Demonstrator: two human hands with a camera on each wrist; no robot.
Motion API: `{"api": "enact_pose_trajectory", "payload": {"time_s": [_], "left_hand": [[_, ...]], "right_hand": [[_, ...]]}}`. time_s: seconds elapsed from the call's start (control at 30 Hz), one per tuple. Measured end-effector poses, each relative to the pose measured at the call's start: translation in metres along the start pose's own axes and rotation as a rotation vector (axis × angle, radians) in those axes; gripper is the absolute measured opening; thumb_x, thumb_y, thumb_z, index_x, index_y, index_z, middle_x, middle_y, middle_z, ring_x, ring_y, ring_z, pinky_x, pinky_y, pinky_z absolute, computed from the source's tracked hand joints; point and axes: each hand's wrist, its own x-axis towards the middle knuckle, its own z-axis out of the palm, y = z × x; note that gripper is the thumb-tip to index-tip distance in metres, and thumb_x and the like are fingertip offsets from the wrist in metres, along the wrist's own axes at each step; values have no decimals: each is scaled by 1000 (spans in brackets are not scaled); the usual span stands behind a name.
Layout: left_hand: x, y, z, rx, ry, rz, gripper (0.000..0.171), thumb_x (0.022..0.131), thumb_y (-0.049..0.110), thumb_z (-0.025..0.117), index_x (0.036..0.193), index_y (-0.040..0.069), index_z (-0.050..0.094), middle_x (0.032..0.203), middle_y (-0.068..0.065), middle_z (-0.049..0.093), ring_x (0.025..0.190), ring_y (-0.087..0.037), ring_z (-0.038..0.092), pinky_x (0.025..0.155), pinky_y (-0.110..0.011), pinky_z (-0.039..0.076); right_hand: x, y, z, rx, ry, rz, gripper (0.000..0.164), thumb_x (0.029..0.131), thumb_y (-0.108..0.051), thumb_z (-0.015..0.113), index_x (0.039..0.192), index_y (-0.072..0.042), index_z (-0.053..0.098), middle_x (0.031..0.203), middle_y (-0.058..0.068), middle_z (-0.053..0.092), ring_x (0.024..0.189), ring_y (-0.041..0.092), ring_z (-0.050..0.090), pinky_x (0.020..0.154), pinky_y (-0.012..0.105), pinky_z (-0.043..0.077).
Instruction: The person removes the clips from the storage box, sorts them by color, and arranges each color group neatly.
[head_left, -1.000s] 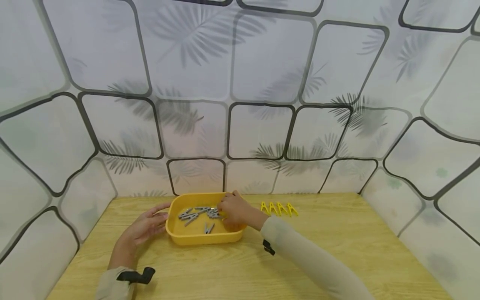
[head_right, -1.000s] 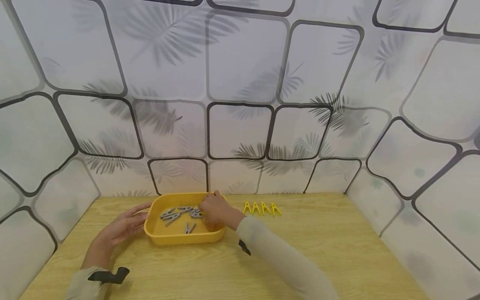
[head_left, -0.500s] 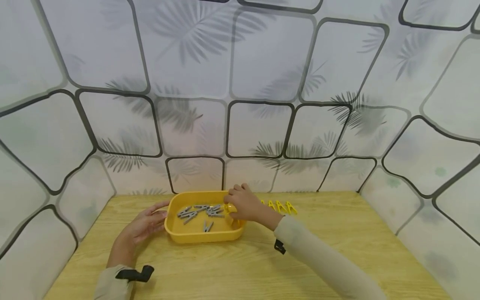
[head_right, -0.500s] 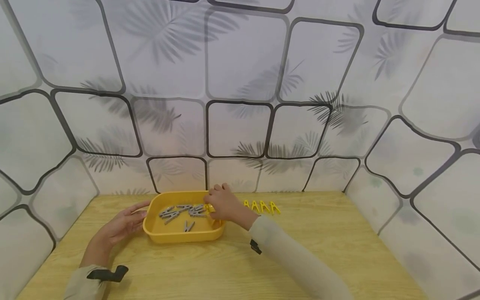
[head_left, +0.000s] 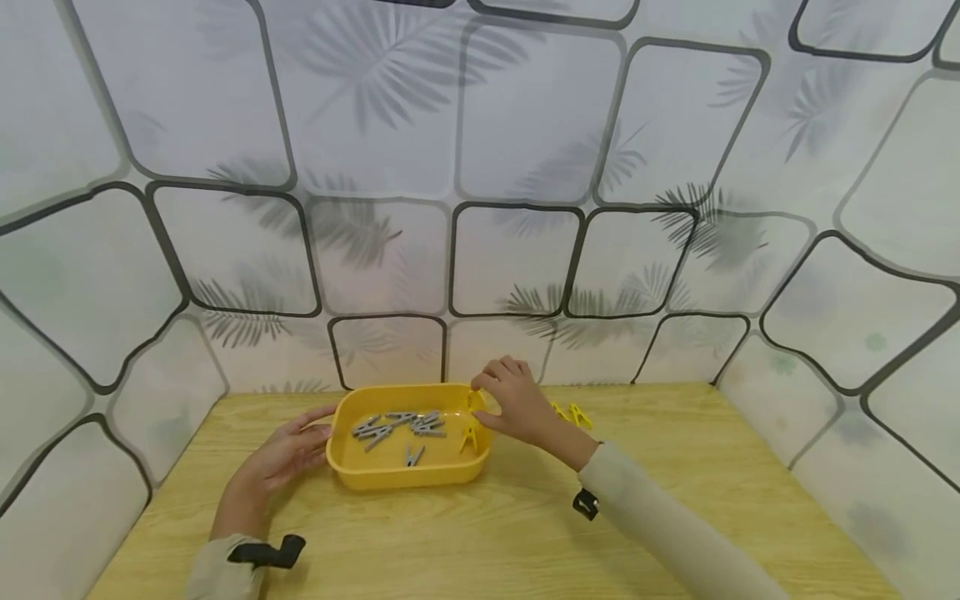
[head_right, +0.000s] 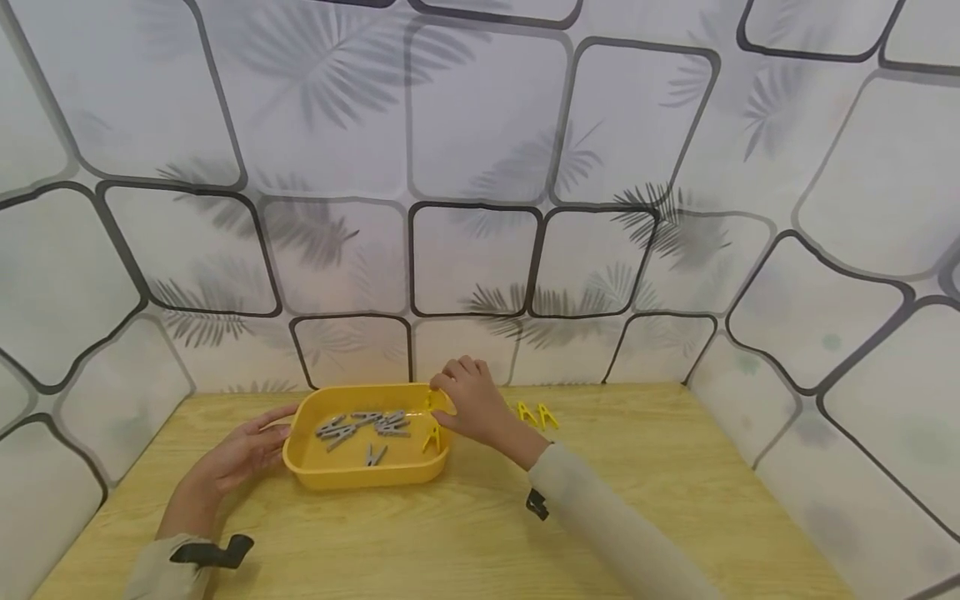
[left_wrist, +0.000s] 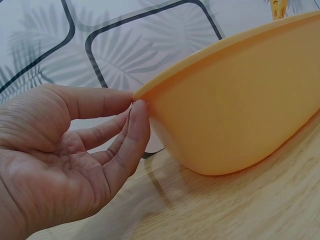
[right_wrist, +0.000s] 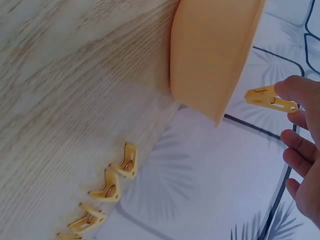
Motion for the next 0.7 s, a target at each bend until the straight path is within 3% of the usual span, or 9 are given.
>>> {"api": "enact_pose_trajectory", "payload": {"time_s": [0.23,0.7], "left_hand": [[0,0,1,-15,25,-14,40,109,3,43,125,34,62,113,7,72,102,-6,70,87,-22,59],[0,2,-1,-17,7,-16,41,109,3,42,127,34,61,116,6,73,104,-8,71,89,-24,59]], "right_hand": [[-17,22,-10,22,57,111,33,81,-20,87,106,-12,67,104,6,60,97,26,49,86,48,39],[-58,68,-37,43,108,341,33,80,-20,88,105,-8,70,99,11,63,93,30,53,82,53,38]]}}
